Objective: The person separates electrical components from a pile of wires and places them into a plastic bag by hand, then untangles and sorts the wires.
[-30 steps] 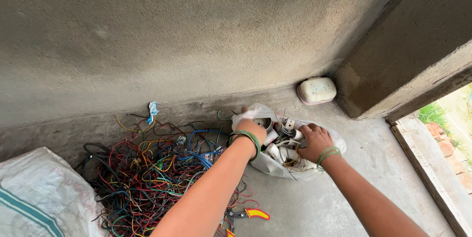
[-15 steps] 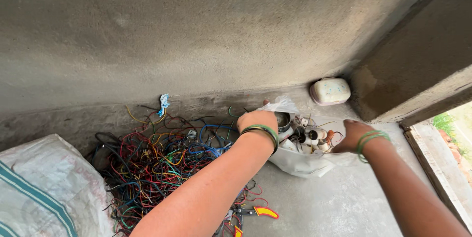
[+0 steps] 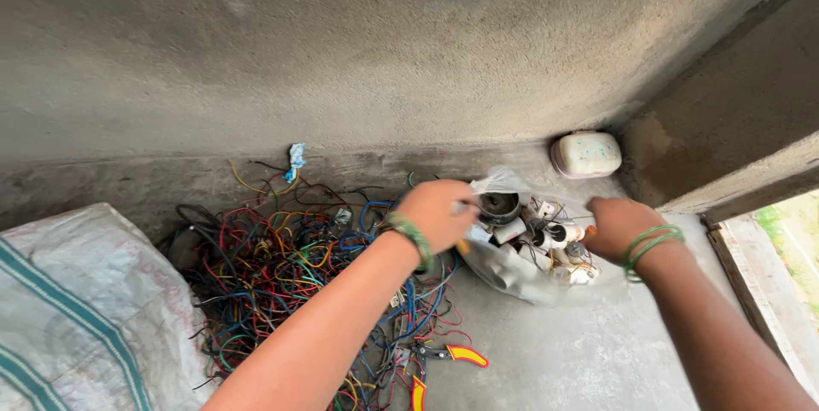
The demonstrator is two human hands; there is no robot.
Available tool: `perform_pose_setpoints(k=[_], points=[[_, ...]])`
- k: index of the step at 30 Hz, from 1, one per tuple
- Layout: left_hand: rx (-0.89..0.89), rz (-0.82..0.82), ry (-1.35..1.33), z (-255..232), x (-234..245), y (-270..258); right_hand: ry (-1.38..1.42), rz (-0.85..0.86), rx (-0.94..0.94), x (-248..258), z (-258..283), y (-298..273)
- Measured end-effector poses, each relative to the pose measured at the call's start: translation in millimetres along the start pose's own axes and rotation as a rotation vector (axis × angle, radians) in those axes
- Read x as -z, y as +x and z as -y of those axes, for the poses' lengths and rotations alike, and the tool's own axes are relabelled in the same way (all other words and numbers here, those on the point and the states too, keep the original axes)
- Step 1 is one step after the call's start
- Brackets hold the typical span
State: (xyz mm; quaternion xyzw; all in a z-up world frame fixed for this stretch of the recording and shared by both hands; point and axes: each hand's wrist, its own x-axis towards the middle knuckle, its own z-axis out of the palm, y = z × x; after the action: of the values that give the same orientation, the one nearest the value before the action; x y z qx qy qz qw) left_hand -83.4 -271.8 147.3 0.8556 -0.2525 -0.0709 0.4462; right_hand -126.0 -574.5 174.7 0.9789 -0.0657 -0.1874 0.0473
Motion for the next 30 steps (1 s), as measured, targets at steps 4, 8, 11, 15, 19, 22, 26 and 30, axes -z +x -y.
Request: perform_pose_setpoints(k=[4,8,11,15,19,22,26,30], points=[[0.220,0.275,0.461,23,22,-51,0.247,-0.211,0.403,6,62,-3],[0.396,0.832,0.846,43,18,-118,0.311,-0.064,0.648,-38,160,1],[0.434,0.759,0.802,59,20,-171,0.324,0.025,0.868,-88,207,12],[0.529,0.928,0.751,77,31,-211,0.184,-0.191,1.081,-133,234,18],[0.523,0.873,0.702,87,29,-226,-0.258,0.366,0.966,-157,242,-1],[0.581,0.985,0.687,80,36,-219,-0.197,0.469,1.015,-176,235,-6],[0.601,0.895,0.514,65,52,-206,-0.175,0.582,1.047,-199,247,-21],[0.503,0.404,0.427,60,65,-180,-0.055,0.302,0.964,-209,248,-53]])
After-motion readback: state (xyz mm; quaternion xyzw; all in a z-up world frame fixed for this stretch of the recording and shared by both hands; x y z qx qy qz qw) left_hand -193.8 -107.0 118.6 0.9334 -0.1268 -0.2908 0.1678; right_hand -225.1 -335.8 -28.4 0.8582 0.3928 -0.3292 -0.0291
